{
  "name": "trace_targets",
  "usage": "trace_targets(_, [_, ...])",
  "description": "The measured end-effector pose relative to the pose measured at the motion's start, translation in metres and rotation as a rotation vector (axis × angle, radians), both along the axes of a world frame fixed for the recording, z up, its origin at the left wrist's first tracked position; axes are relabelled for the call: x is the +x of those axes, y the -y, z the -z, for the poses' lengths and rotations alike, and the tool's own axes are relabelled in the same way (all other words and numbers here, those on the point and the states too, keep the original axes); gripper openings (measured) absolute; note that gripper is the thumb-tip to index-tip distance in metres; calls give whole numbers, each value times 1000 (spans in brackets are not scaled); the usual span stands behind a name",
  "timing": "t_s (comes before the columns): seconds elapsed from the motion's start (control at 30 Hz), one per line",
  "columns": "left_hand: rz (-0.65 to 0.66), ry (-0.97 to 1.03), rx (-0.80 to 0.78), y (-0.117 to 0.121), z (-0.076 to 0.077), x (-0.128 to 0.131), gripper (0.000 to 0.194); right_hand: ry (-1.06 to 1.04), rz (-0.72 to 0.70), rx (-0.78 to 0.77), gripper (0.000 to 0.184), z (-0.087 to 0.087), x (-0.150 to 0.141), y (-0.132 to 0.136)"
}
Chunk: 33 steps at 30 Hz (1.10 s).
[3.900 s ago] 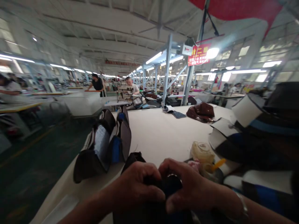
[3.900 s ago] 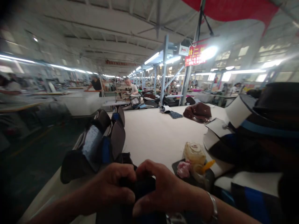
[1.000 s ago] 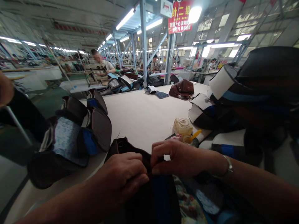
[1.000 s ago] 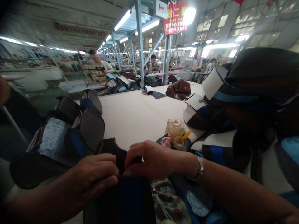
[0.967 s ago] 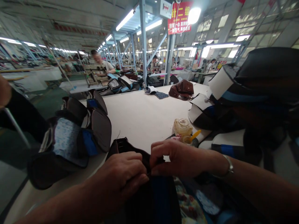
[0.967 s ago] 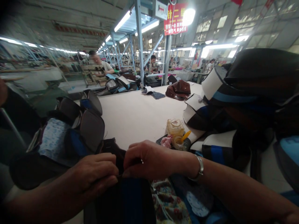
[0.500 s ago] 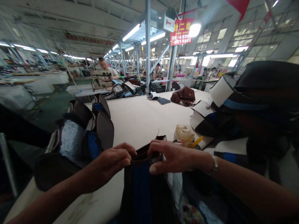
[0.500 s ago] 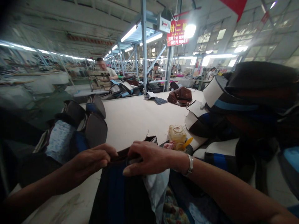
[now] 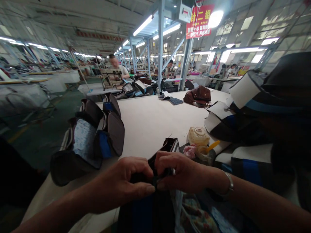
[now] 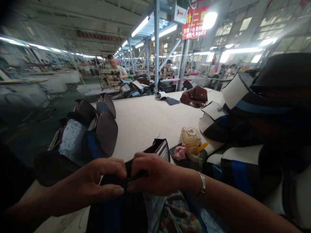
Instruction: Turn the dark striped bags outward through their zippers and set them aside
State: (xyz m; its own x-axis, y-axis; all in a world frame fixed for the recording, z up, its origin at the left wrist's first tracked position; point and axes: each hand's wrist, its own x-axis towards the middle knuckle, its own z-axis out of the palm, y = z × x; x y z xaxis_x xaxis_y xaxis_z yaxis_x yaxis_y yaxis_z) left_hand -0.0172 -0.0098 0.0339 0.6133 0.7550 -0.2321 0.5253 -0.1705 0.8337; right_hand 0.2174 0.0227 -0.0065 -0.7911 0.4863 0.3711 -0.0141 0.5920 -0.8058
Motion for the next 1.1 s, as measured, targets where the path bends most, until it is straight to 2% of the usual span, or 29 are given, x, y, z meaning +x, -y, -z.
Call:
trace_targets(0.2, [47, 17, -46, -8, 6, 6, 10, -5, 7, -100, 21, 11, 8, 2])
trace_targets(0.37, [97, 30, -50, -9, 6, 9, 11, -31, 81, -39, 16, 16, 11, 5])
trace_targets(0.53, [119, 49, -48, -10, 6, 12, 11, 8, 56, -131, 24, 11, 11, 9])
trace_targets(0.7, [93, 79, -69, -9, 2, 19, 11, 27, 135, -178, 36, 5, 8, 14])
trace_targets(0.87, [69, 23, -72, -8, 0, 18, 11, 9, 31, -333, 24, 8, 7, 8])
trace_targets(0.97, [80, -5, -35, -5, 1, 15, 13, 3, 0, -361, 20, 12, 7, 5])
trace_targets(1.1, [34, -138, 136, 0, 4, 15, 18, -28, 94, -265, 15, 19, 3, 7])
